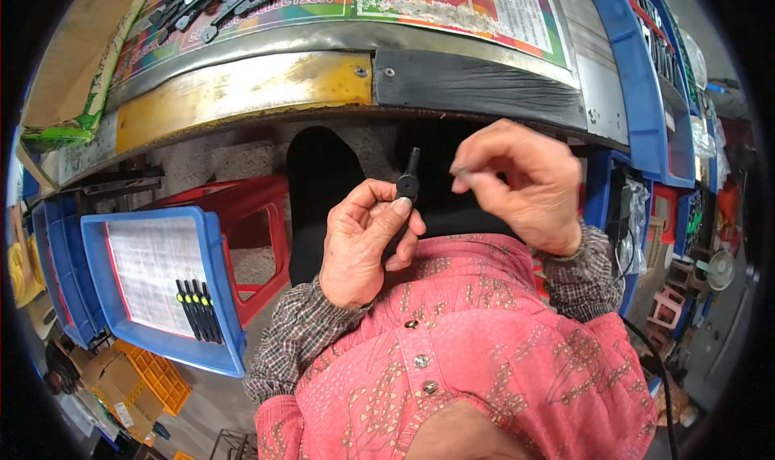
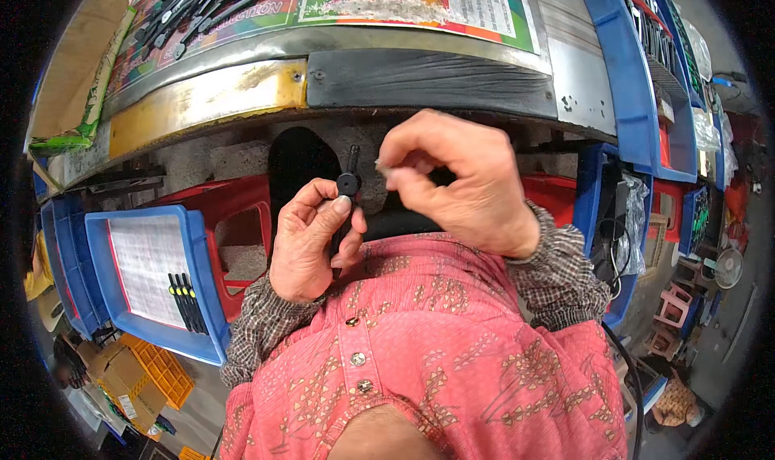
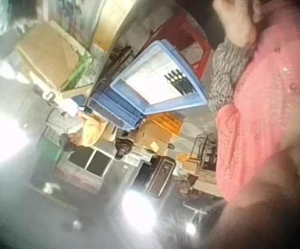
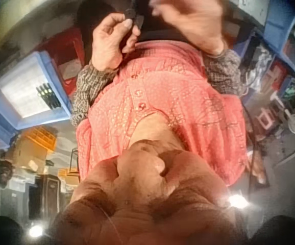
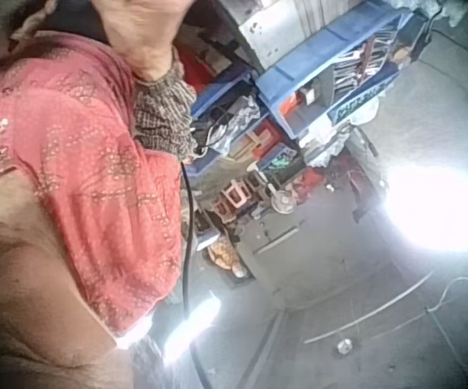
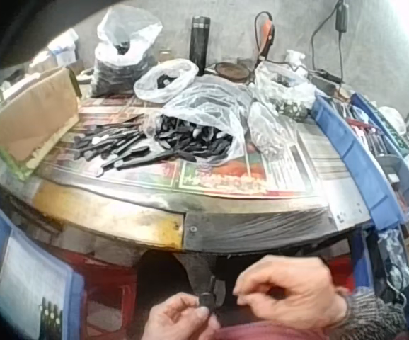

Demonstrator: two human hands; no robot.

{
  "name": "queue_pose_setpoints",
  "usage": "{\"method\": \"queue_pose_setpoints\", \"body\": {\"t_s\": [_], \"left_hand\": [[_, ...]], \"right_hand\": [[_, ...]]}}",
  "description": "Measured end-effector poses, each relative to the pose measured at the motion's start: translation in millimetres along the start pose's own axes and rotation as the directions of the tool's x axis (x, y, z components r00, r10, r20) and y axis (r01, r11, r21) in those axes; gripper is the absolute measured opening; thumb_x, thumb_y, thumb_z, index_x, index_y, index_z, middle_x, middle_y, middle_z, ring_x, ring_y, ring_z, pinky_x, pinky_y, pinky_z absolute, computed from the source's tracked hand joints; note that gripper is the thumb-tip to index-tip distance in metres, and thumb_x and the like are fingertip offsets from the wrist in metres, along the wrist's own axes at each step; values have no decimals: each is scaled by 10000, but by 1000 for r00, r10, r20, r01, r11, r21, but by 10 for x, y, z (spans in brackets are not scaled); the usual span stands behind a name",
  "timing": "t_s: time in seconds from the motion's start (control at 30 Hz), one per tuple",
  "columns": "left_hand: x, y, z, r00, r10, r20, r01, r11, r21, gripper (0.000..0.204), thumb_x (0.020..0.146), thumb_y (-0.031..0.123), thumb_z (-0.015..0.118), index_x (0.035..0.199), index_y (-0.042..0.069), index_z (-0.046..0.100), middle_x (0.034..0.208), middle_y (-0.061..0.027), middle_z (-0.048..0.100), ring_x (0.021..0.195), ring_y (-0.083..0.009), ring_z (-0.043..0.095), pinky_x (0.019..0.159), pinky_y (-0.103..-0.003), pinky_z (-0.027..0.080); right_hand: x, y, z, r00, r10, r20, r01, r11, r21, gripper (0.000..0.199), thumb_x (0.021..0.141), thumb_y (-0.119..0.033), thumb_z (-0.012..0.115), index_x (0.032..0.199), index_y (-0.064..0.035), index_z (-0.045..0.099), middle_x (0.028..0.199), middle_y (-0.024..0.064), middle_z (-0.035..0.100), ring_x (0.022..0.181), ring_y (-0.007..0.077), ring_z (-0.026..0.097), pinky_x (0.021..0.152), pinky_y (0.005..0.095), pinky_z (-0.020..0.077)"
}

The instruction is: The person arranges assembled components into a tray, then picks up plastic components and small parts from the table and fits them together by hand.

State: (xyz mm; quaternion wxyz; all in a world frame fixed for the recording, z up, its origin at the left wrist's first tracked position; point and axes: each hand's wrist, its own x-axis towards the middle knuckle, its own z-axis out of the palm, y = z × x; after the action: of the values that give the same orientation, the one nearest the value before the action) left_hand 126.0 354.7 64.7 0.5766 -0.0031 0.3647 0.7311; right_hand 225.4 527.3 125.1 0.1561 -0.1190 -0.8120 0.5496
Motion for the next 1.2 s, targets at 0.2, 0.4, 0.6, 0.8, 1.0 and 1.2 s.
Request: {"method": "queue_pose_setpoints", "body": {"t_s": [0.2,0.4,0.6,0.8,1.0,1.2], "left_hand": [[-14,-104,-26,999,-35,-5,35,999,-1,74,940,61,526,974,2,495,757,-105,614,506,-99,499,396,-201,331],[-13,-144,-19,999,1,-37,3,995,103,86,941,54,524,995,-11,506,755,-95,612,516,-78,501,401,-186,335],[-24,-165,-34,999,21,-47,-15,992,125,95,940,54,526,1000,-17,508,756,-93,612,515,-69,499,401,-176,334],[-16,-156,-36,998,19,-53,-11,989,147,90,939,45,524,1001,-18,507,761,-90,615,519,-62,506,404,-170,342],[-6,-159,-44,998,29,-56,-19,987,162,94,937,43,527,1007,-17,509,768,-88,619,521,-61,514,406,-170,350],[-14,-162,-36,994,78,-73,-58,967,246,107,930,45,541,1015,-14,516,776,-75,622,539,-55,524,425,-165,375]], "right_hand": [[-174,220,269,999,-51,-5,51,997,-53,165,710,97,655,849,22,608,810,80,599,685,111,576,570,215,464],[-231,316,376,997,-38,-64,33,996,-80,159,705,75,678,836,10,617,798,63,595,644,109,539,546,225,433],[-252,335,395,997,-32,-74,25,996,-90,155,702,75,674,832,9,621,807,64,598,638,100,537,549,220,433],[-230,331,410,997,-19,-68,13,997,-75,156,701,79,666,833,9,623,812,62,601,642,92,541,549,212,436],[-215,358,432,997,-47,-66,41,995,-92,144,734,80,658,852,7,620,774,61,584,643,103,587,515,218,457],[-219,359,448,997,-27,-75,21,997,-78,140,735,77,661,849,8,619,770,60,583,638,96,584,514,218,459]]}}
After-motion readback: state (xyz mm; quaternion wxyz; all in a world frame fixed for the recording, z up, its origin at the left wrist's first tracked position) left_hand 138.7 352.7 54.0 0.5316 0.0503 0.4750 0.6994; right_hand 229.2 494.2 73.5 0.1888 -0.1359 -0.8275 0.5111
